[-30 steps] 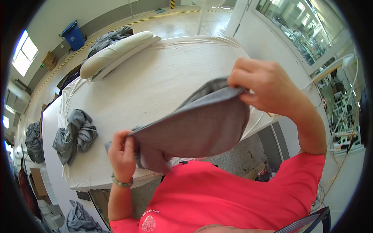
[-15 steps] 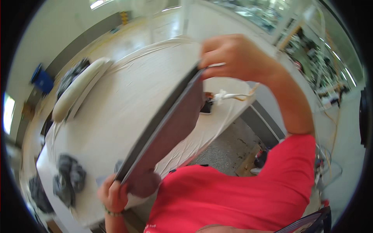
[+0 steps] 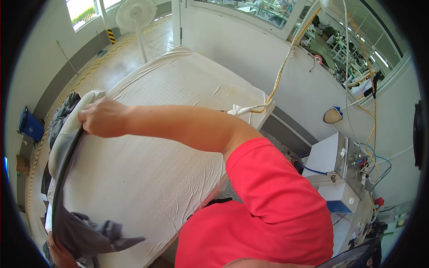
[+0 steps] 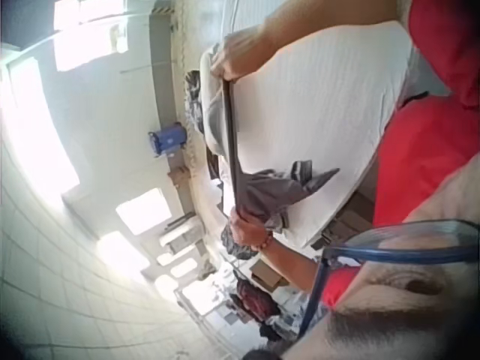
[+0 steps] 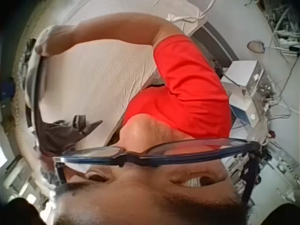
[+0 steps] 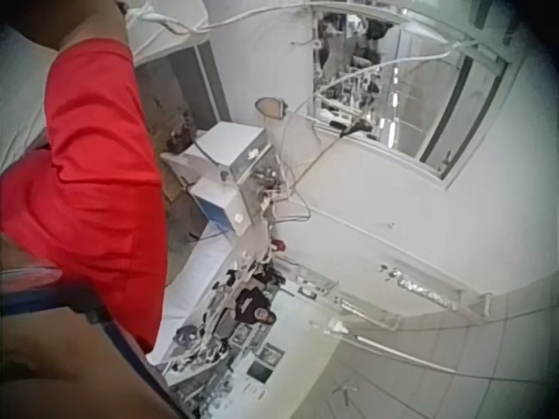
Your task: The recorder is ironing a gray sweatshirt on a large table in a factory setting.
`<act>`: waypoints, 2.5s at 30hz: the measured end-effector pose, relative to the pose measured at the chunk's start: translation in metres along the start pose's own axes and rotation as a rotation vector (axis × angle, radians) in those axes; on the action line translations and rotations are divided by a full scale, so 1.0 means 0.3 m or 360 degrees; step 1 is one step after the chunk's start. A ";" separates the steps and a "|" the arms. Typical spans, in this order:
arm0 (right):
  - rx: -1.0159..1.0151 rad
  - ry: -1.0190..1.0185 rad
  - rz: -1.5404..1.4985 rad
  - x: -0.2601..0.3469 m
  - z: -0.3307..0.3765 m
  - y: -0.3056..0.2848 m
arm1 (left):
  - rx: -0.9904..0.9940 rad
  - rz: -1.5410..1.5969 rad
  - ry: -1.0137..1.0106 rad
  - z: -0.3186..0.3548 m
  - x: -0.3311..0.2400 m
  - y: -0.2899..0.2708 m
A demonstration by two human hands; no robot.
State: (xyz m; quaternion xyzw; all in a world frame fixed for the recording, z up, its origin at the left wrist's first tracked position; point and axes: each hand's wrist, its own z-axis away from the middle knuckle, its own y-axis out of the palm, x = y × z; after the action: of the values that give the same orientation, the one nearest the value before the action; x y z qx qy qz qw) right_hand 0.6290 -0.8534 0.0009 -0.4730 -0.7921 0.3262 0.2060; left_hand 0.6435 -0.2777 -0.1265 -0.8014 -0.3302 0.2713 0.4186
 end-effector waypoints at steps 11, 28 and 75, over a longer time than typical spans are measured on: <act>0.0653 0.0001 -0.0445 0.095 0.311 -0.046 | 0.0057 0.0117 0.0458 0.033 -0.240 0.171; 0.0365 0.0323 -0.0264 -0.161 0.230 0.327 | -0.0066 0.0118 0.0366 -0.225 -0.334 0.204; 0.0744 0.1478 -0.0442 0.017 1.088 0.360 | 0.1089 0.0992 -0.0565 -0.511 -0.779 0.997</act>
State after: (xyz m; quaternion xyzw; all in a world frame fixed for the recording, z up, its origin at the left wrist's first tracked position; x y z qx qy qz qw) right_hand 0.4859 -0.9172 -0.3052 -0.3998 -0.5790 0.2201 0.6756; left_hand 0.6946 -0.6589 -0.2667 -0.6200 -0.0330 0.6086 0.4940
